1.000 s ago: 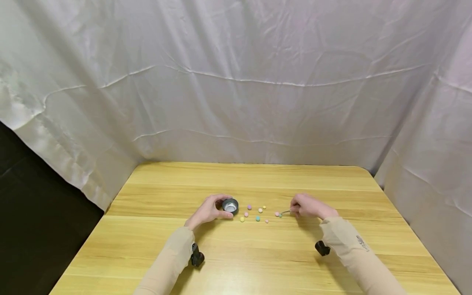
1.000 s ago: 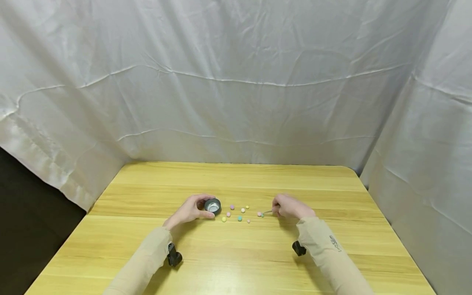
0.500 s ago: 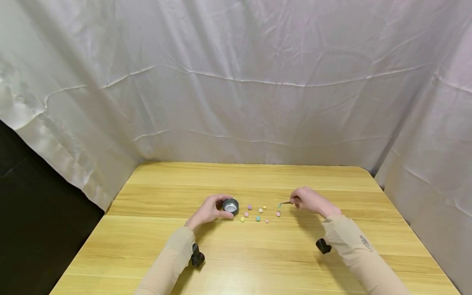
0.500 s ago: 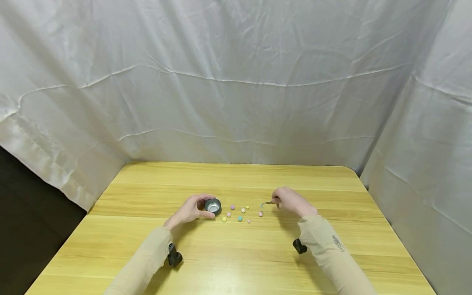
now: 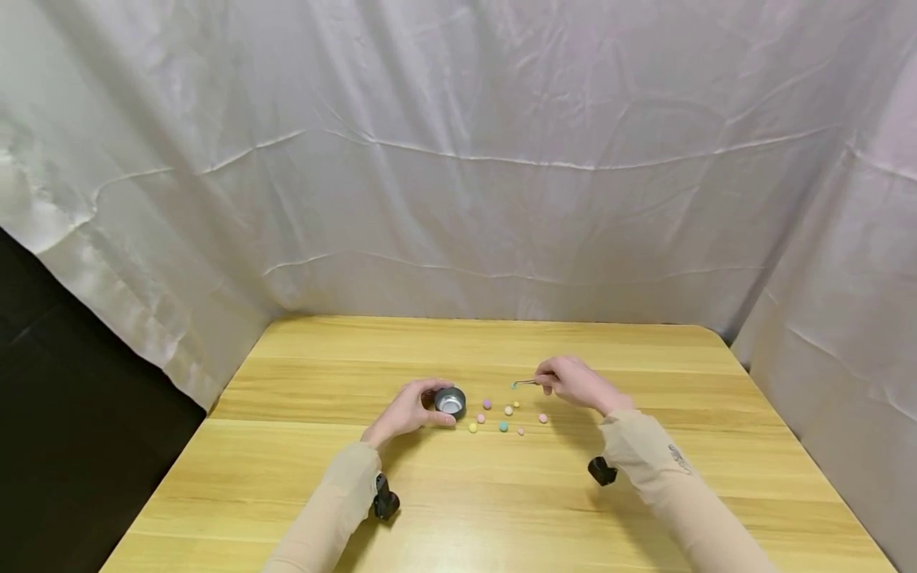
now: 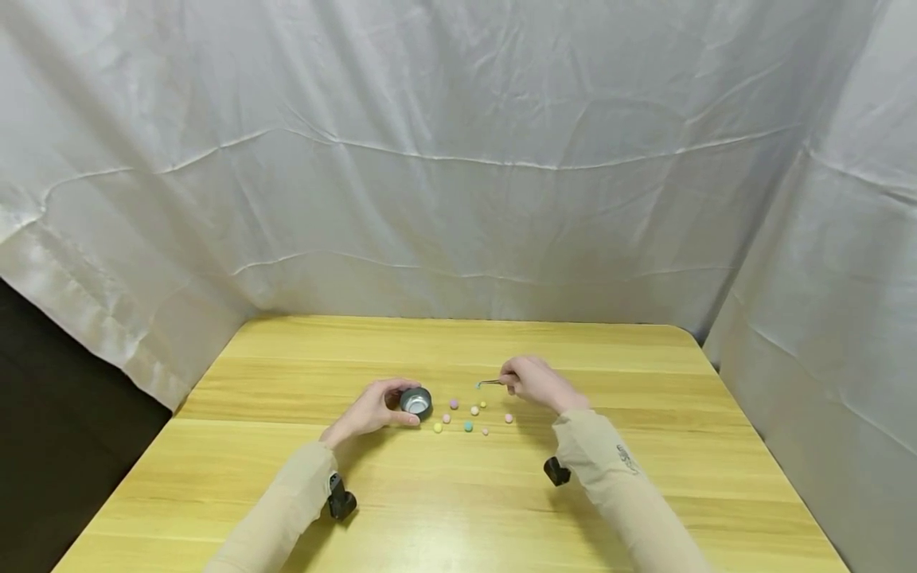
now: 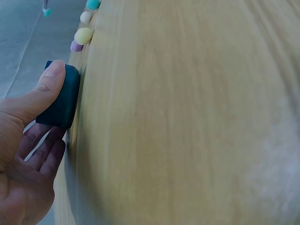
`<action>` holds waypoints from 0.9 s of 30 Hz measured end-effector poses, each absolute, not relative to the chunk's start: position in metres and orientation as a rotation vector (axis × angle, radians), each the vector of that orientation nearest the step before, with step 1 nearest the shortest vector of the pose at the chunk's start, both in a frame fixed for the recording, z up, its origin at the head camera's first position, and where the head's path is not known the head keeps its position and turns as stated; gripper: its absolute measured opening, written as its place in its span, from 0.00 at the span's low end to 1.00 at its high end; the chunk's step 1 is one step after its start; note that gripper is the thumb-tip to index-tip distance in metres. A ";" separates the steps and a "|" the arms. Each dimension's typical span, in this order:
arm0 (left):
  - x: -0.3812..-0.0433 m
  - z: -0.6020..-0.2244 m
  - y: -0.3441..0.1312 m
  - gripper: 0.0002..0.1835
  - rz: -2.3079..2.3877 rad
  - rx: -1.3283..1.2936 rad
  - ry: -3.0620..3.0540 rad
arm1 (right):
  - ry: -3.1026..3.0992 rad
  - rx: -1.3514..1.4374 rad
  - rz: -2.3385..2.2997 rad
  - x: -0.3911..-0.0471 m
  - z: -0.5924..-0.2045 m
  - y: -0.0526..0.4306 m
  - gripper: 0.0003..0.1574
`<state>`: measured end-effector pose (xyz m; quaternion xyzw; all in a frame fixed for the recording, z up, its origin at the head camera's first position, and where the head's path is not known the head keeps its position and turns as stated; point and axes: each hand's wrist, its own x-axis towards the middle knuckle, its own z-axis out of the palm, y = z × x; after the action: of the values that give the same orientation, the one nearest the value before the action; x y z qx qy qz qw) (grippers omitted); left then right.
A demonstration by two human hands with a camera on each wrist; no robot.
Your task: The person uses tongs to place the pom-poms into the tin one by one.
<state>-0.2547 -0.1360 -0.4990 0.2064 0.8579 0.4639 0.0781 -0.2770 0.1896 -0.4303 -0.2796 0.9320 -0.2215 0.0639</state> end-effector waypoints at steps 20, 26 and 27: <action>-0.255 -0.498 -0.135 0.34 1.393 0.637 2.565 | 2.757 -1.057 -0.771 -0.291 -0.441 0.135 0.13; -0.255 -0.498 -0.136 0.34 1.378 0.652 2.576 | 2.723 -1.049 -0.774 -0.293 -0.445 0.123 0.12; -0.255 -0.498 -0.136 0.34 1.381 0.646 2.573 | 2.720 -1.052 -0.772 -0.293 -0.445 0.122 0.12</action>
<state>-0.2546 -0.1365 -0.4980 0.2152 0.8579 0.4605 0.0754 -0.2926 0.1217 -0.4451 -0.3479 0.8999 -0.2555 0.0626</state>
